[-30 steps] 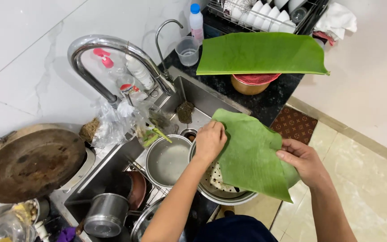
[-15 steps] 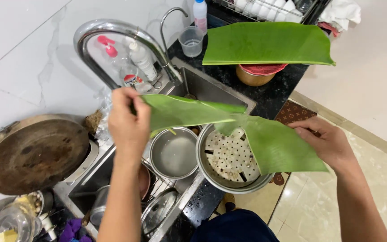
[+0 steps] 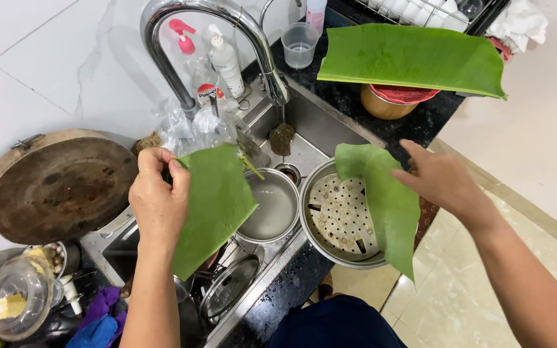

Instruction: Preparing banana leaves by washing and cutting them, then wrapping food inside the leaves for steaming.

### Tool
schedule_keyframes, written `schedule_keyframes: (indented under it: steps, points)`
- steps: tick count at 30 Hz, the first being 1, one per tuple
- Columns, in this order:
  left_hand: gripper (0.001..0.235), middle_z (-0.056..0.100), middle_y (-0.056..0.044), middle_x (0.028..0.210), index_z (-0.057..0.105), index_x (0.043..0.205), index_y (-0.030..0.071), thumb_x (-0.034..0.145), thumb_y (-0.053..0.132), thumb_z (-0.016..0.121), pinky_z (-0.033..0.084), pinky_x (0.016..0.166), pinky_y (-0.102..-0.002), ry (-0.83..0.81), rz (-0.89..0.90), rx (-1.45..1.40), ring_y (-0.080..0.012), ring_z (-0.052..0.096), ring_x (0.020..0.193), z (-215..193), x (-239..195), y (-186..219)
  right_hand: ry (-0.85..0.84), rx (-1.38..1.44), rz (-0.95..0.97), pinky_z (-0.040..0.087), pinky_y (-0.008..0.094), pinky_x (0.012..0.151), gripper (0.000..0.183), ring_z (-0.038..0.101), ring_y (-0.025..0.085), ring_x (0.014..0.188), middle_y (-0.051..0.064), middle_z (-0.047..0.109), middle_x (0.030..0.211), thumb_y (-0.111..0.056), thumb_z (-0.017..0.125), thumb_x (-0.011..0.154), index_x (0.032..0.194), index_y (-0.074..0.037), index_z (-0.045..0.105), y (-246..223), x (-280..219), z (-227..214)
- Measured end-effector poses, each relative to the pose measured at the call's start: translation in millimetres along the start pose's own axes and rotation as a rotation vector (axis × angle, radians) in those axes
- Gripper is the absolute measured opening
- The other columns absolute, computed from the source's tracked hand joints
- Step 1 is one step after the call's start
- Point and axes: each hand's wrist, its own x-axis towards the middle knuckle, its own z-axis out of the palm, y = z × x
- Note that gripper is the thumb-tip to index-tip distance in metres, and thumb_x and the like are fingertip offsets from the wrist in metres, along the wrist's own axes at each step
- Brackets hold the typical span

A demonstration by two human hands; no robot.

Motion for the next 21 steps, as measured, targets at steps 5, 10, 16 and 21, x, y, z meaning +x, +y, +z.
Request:
schedule_keyframes:
  steps: [5,10,16,21]
  points:
    - [0.013,0.069,-0.013,0.085,0.058,0.109,0.002,0.100,0.009,0.064,0.050,0.060,-0.038,-0.001,-0.026,0.017,-0.0259,0.061,0.057,-11,-4,-4,0.009,0.083,-0.003,0.054,0.043,0.079,0.060,0.071,0.035,0.088,0.018,0.075,0.099,-0.019,0.061,0.092,0.152,-0.019,0.056,-21,-5,-15]
    - [0.012,0.068,-0.013,0.084,0.058,0.110,0.002,0.103,0.009,0.063,0.051,0.064,-0.037,-0.010,-0.062,0.034,-0.0248,0.064,0.063,-18,-7,-8,0.118,0.493,0.045,0.048,0.036,0.069,0.058,0.059,0.022,0.075,0.019,0.062,0.085,0.000,0.065,0.090,0.147,-0.013,0.059,-42,-37,-50]
    - [0.013,0.070,-0.015,0.087,0.058,0.110,0.001,0.101,0.010,0.063,0.051,0.064,-0.037,-0.020,-0.107,0.015,-0.0251,0.064,0.063,-11,-8,-15,0.440,1.428,0.059,0.050,0.026,0.076,0.052,0.060,0.012,0.086,0.001,0.062,0.100,0.008,0.062,0.101,0.152,-0.001,0.055,54,-24,89]
    - [0.013,0.069,-0.015,0.087,0.058,0.109,0.001,0.102,0.009,0.063,0.051,0.064,-0.036,-0.032,-0.101,0.018,-0.0240,0.064,0.063,-8,-8,-16,0.318,1.122,0.277,0.056,0.035,0.083,0.054,0.069,0.021,0.095,0.014,0.072,0.109,0.002,0.063,0.092,0.145,-0.003,0.050,16,-42,139]
